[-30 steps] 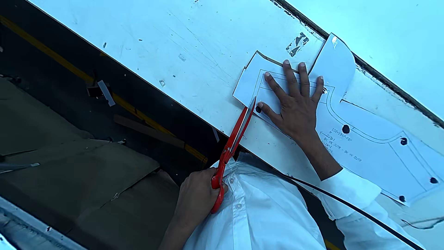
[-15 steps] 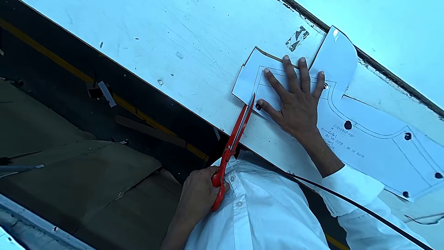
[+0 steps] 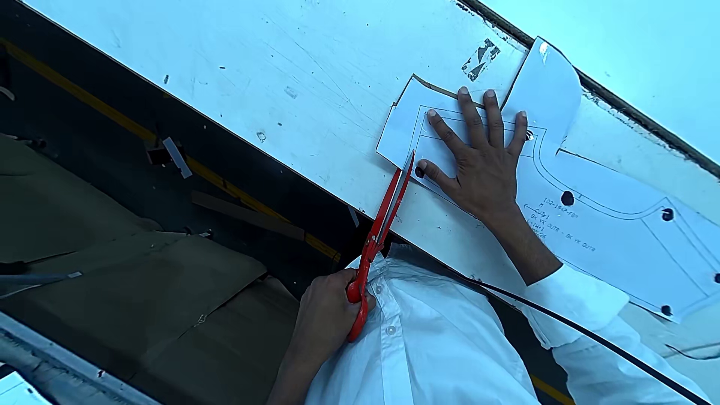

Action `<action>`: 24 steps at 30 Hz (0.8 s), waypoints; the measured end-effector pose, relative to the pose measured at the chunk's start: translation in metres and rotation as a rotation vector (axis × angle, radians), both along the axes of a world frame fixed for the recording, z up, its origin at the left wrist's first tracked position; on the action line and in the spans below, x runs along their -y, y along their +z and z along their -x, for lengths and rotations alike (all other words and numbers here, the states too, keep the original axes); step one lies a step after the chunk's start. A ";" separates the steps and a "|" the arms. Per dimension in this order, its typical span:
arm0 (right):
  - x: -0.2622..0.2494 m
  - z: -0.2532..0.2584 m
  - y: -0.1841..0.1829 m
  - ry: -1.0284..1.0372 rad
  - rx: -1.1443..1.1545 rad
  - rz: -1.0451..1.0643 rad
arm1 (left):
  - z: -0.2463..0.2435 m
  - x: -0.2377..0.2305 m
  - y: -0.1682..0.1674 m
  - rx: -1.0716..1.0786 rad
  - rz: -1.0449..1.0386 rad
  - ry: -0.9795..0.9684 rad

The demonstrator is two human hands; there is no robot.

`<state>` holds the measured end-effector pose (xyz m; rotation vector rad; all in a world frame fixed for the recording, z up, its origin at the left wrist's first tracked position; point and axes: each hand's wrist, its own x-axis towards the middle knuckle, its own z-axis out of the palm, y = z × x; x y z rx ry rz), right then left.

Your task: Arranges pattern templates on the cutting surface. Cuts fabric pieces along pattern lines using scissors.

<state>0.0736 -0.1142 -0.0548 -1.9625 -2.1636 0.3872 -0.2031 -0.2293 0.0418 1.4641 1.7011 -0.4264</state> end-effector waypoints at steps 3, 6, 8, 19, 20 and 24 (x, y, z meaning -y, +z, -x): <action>0.000 0.000 0.000 0.000 -0.003 0.004 | 0.001 0.000 0.000 0.004 0.006 0.006; 0.000 0.000 0.001 -0.001 -0.003 0.010 | 0.001 0.001 -0.001 0.018 -0.017 0.005; 0.001 0.001 0.000 -0.004 -0.007 0.007 | 0.001 0.000 -0.002 0.022 -0.024 0.005; 0.001 0.000 0.000 -0.004 -0.009 0.019 | -0.005 -0.003 0.003 -0.038 -0.037 -0.042; 0.000 0.000 0.000 -0.005 -0.011 0.017 | -0.005 -0.002 0.003 -0.045 -0.044 -0.049; 0.000 0.000 0.000 -0.005 -0.021 0.021 | -0.008 -0.002 0.004 -0.061 -0.061 -0.083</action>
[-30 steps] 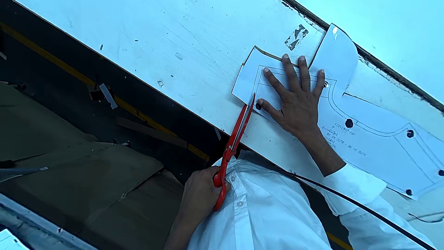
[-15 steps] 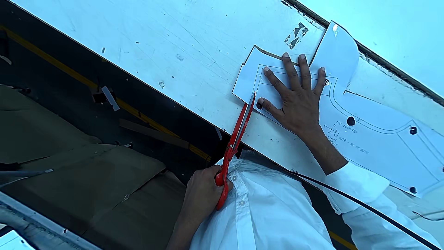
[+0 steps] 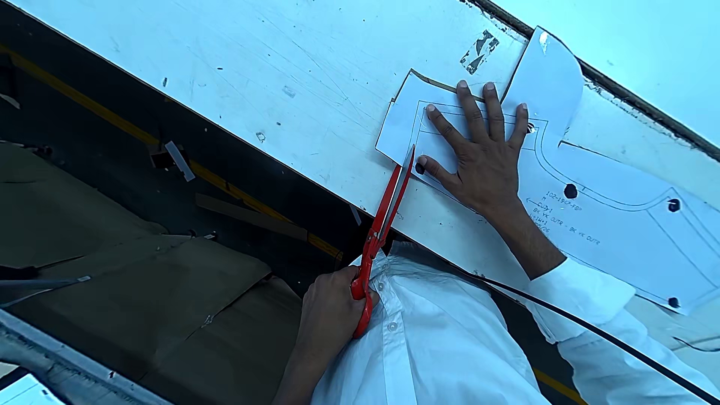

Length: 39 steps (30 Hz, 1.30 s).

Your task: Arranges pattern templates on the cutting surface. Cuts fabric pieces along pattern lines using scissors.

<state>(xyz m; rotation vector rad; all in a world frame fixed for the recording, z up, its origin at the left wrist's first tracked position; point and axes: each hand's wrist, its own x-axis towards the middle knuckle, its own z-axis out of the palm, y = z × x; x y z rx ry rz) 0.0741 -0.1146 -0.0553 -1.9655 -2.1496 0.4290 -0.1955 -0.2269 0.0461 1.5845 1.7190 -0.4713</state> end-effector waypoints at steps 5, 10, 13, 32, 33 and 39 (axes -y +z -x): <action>0.000 0.000 -0.001 0.000 0.001 -0.008 | -0.001 -0.002 0.002 0.005 0.020 0.004; 0.000 0.000 -0.002 -0.002 -0.005 -0.023 | 0.000 -0.003 0.002 0.011 0.017 0.007; 0.000 0.001 -0.001 -0.004 -0.008 -0.022 | 0.000 -0.003 0.001 0.000 0.019 0.000; 0.000 0.000 -0.001 0.007 0.009 -0.010 | -0.015 -0.014 0.004 -0.052 0.150 0.008; 0.000 0.000 -0.001 0.007 0.004 -0.011 | -0.017 -0.015 0.004 -0.050 0.142 0.013; 0.000 0.001 0.000 -0.003 0.002 -0.015 | -0.021 -0.015 0.000 -0.032 0.113 0.038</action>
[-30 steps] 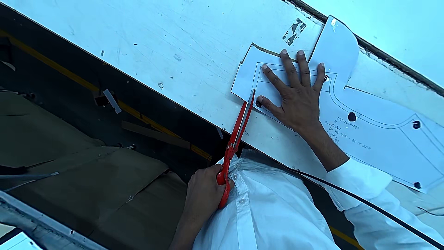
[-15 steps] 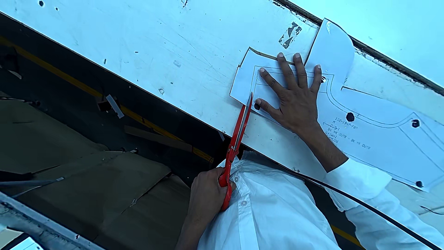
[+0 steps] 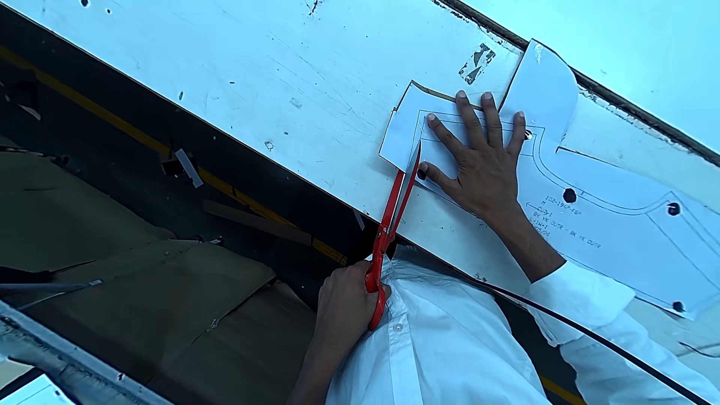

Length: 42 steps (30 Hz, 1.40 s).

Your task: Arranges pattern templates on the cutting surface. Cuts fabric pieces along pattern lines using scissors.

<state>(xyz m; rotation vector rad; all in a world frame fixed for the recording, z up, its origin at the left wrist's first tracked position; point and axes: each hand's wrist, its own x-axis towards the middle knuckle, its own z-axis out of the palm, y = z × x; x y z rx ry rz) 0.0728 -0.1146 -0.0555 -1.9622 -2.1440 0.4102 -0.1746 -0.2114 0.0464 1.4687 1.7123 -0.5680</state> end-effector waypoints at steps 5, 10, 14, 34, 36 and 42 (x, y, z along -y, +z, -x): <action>0.000 0.000 0.001 0.003 0.003 0.002 | 0.001 -0.005 0.004 -0.001 0.019 -0.011; 0.000 0.000 0.002 0.000 -0.003 0.003 | 0.003 -0.005 0.003 -0.003 -0.009 -0.025; 0.000 0.000 0.000 0.003 0.001 0.001 | 0.001 -0.005 0.004 -0.041 -0.016 -0.035; 0.000 0.000 -0.001 0.000 -0.019 -0.013 | -0.003 -0.006 0.006 -0.077 -0.013 -0.014; 0.000 0.000 -0.002 0.000 -0.017 -0.016 | -0.001 -0.006 0.005 -0.072 -0.016 -0.016; -0.001 0.000 -0.002 0.005 -0.012 -0.009 | -0.001 -0.006 0.004 -0.061 -0.004 0.008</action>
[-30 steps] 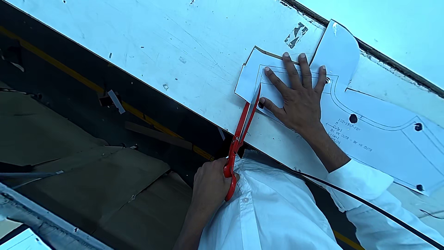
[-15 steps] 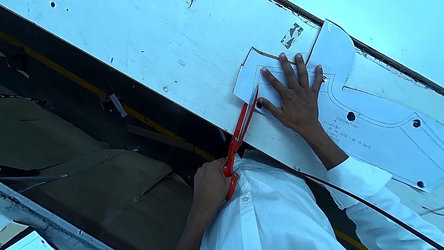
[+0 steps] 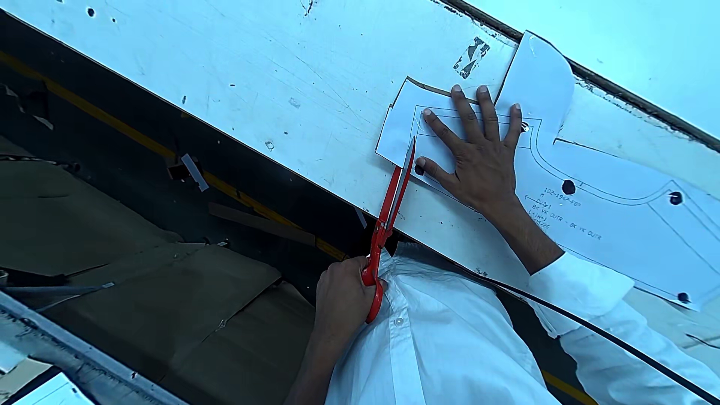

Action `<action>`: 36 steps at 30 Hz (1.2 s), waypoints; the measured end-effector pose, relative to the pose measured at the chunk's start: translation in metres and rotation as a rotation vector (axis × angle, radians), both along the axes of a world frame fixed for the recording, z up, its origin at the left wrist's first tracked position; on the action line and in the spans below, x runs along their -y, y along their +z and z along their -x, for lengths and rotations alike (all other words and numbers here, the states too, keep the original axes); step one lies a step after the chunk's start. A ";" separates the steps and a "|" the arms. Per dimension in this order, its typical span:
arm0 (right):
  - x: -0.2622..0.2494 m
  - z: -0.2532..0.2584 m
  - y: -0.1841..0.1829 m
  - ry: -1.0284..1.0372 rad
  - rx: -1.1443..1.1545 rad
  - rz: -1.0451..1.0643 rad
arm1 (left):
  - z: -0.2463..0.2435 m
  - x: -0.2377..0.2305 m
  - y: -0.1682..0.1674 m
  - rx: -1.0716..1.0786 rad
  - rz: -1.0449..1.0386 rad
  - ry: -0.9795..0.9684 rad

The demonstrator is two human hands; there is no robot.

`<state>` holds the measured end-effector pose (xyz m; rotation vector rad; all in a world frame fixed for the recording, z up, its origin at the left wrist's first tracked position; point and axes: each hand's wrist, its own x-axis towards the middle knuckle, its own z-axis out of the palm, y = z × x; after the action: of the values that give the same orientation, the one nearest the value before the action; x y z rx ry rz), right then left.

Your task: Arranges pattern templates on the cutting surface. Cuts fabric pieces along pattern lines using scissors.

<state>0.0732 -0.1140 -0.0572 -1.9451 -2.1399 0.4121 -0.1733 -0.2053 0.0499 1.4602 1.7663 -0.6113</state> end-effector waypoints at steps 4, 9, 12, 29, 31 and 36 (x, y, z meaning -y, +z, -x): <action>0.000 0.000 0.000 -0.002 0.001 -0.003 | -0.002 0.001 0.000 0.008 -0.006 0.012; 0.000 0.000 0.001 -0.007 -0.009 -0.003 | -0.002 0.002 -0.001 0.051 0.010 0.037; 0.001 0.000 0.002 -0.004 -0.001 -0.006 | -0.004 0.003 -0.002 0.058 0.023 0.054; 0.000 0.001 0.003 0.002 0.027 0.003 | 0.001 0.008 -0.008 0.139 -0.018 0.091; -0.001 0.001 0.003 -0.002 0.029 0.004 | 0.002 0.006 -0.010 0.143 0.018 0.105; -0.001 -0.001 0.003 0.005 0.027 0.001 | -0.002 -0.001 -0.006 0.133 0.064 0.084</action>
<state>0.0741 -0.1126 -0.0546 -1.9575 -2.1618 0.3908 -0.1711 -0.2043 0.0442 1.3447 1.6804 -0.5111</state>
